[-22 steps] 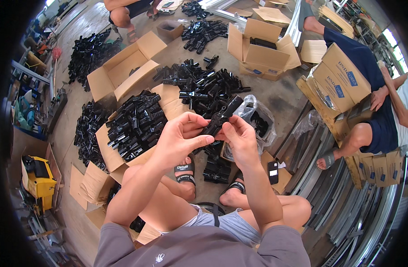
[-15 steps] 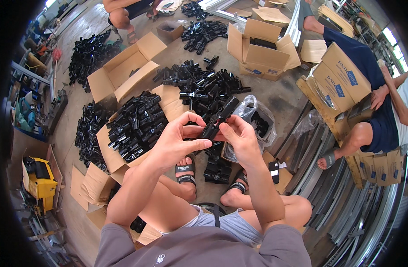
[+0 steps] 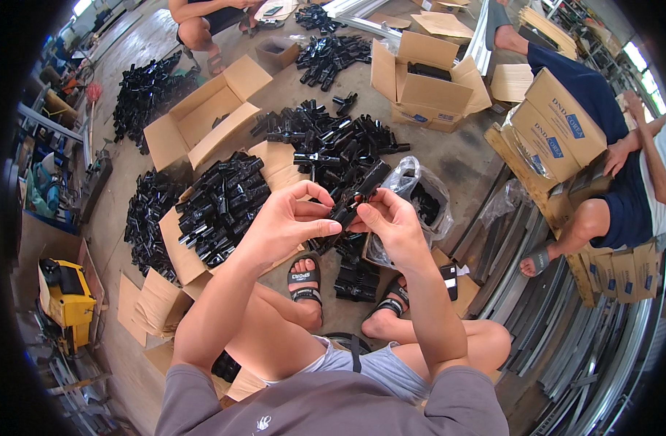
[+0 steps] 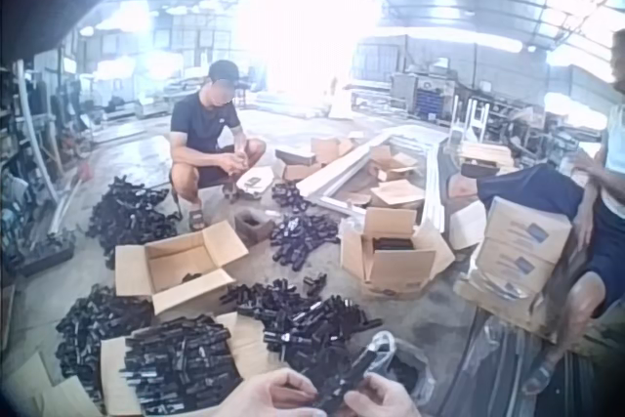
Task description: The person sorts black plastic hardware components by removing them from a plastic bag and placing them into cardboard boxes while seated on the floor.
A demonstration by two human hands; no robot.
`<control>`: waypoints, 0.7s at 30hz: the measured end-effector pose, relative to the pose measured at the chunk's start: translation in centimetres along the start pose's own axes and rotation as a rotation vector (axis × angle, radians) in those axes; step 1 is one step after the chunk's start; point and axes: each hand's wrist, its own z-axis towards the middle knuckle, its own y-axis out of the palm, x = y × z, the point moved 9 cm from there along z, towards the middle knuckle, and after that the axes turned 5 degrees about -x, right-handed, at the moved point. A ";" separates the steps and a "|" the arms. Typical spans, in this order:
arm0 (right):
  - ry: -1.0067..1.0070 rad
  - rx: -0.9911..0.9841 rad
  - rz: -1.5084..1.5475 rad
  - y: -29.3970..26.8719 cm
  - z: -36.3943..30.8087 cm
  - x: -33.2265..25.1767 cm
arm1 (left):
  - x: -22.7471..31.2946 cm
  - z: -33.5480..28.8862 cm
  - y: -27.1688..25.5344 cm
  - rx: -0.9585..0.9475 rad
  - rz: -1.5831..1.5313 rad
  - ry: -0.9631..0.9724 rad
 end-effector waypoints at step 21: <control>0.058 0.032 0.021 -0.8 0.1 0.8 | -0.4 0.6 0.2 0.060 0.141 0.033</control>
